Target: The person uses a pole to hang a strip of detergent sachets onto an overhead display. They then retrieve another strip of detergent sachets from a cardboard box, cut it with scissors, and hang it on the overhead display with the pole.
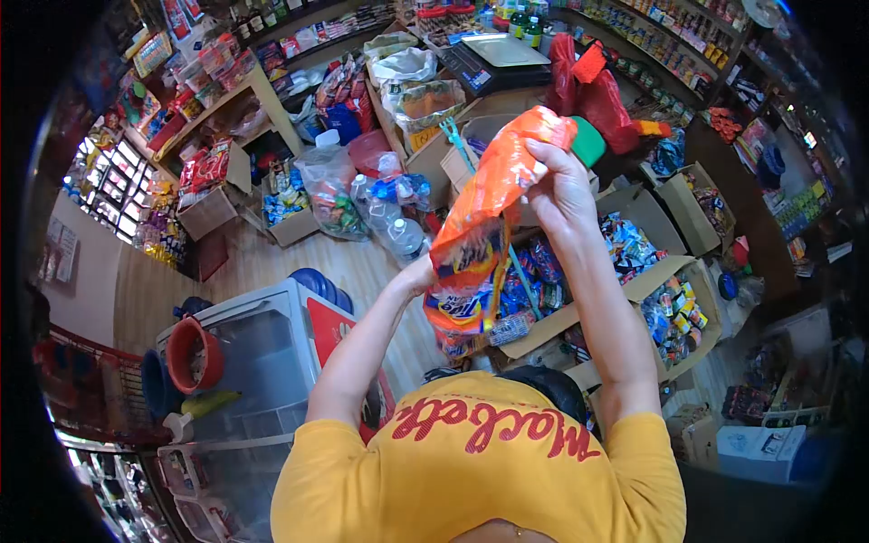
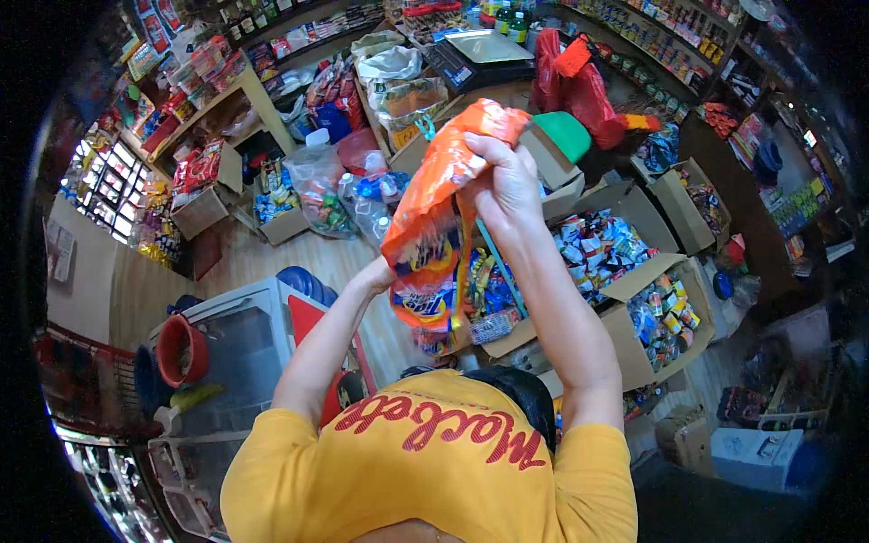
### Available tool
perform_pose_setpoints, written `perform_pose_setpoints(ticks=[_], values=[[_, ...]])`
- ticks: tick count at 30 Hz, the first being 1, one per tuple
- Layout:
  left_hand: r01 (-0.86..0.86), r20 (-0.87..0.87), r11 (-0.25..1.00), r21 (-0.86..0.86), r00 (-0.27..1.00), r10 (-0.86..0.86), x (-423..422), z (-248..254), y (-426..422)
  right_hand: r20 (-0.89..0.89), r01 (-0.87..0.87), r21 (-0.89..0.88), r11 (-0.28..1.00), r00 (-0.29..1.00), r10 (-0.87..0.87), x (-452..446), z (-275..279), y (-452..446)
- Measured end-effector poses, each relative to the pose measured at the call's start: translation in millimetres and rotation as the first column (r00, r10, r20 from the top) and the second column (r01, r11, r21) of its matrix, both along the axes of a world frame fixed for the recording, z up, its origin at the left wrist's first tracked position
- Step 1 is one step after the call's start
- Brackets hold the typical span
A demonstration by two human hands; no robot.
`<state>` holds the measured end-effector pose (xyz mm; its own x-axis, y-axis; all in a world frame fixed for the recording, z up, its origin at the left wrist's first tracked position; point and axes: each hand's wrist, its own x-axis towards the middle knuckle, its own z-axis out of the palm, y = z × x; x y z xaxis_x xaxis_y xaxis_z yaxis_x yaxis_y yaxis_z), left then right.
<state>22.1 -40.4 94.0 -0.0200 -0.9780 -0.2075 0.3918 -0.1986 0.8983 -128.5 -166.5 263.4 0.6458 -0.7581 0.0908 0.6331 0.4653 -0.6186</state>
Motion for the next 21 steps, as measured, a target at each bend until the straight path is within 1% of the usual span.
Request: perform_pose_setpoints(ticks=[1,2,4,6,7,8,9,10,11,12,13,15,16,17,18,19,20,21], values=[[0.043,0.02,0.999,0.017,0.999,-0.043,-2,-8,-2,-0.015,0.005,-0.009,1.0,1.0,-0.005,2,1,1],[0.08,0.052,0.996,0.031,0.995,-0.081,-5,-13,-2,0.011,0.077,-0.009,0.997,0.997,-0.077,5,3,3],[0.136,0.121,0.989,0.057,0.982,-0.142,-11,-24,0,-0.015,0.045,-0.03,0.999,0.999,-0.045,4,3,1],[0.151,0.199,0.987,0.057,0.967,-0.159,-16,-32,4,-0.062,0.016,-0.023,1.0,0.998,-0.017,1,6,4],[0.139,0.243,0.989,0.041,0.959,-0.145,-19,-36,4,-0.083,0.006,-0.041,0.999,0.997,-0.009,1,4,4],[0.097,0.312,0.995,-0.036,0.947,-0.081,-24,-38,6,-0.103,-0.005,-0.058,0.998,0.995,-0.001,0,1,4],[0.058,0.273,0.998,0.011,0.96,-0.059,-24,-38,5,-0.122,-0.015,-0.078,0.997,0.993,0.005,0,0,4],[0.021,0.235,0.998,0.058,0.971,-0.034,-24,-37,3,-0.142,0.026,-0.128,0.991,0.989,-0.044,-1,3,7],[-0.016,0.198,0.994,0.106,0.98,-0.006,-23,-32,1,-0.16,0.003,-0.165,0.986,0.987,-0.03,-3,6,6],[-0.031,0.227,0.996,0.085,0.974,0.011,-21,-30,1,-0.178,-0.022,-0.201,0.979,0.984,-0.015,-5,10,5],[0.007,0.139,0.993,0.114,0.99,-0.023,-17,-30,0,-0.197,-0.05,-0.235,0.971,0.98,0.003,-7,13,4],[0.087,-0.045,0.983,0.164,0.996,-0.081,-8,-34,0,-0.215,-0.202,-0.28,0.939,0.966,0.144,-13,19,2],[0.203,-0.217,0.959,0.196,0.963,-0.16,-8,-37,0,-0.227,-0.284,-0.305,0.909,0.949,0.22,-18,24,1],[0.219,-0.335,0.933,0.285,0.935,-0.117,-12,-38,1,-0.242,-0.362,-0.329,0.872,0.925,0.293,-23,28,1],[0.245,-0.447,0.897,0.368,0.893,-0.06,-22,-42,1,-0.261,-0.402,-0.379,0.833,0.911,0.32,-28,32,5],[0.28,-0.547,0.852,0.443,0.837,0.009,-33,-45,2,-0.267,-0.433,-0.393,0.811,0.898,0.35,-34,33,9],[0.251,-0.61,0.783,0.569,0.768,0.197,-49,-44,-1,-0.273,-0.462,-0.408,0.787,0.885,0.378,-42,33,12],[0.196,-0.681,0.899,0.391,0.719,0.139,-60,-57,-3,-0.279,-0.489,-0.425,0.762,0.871,0.403,-50,32,14]])
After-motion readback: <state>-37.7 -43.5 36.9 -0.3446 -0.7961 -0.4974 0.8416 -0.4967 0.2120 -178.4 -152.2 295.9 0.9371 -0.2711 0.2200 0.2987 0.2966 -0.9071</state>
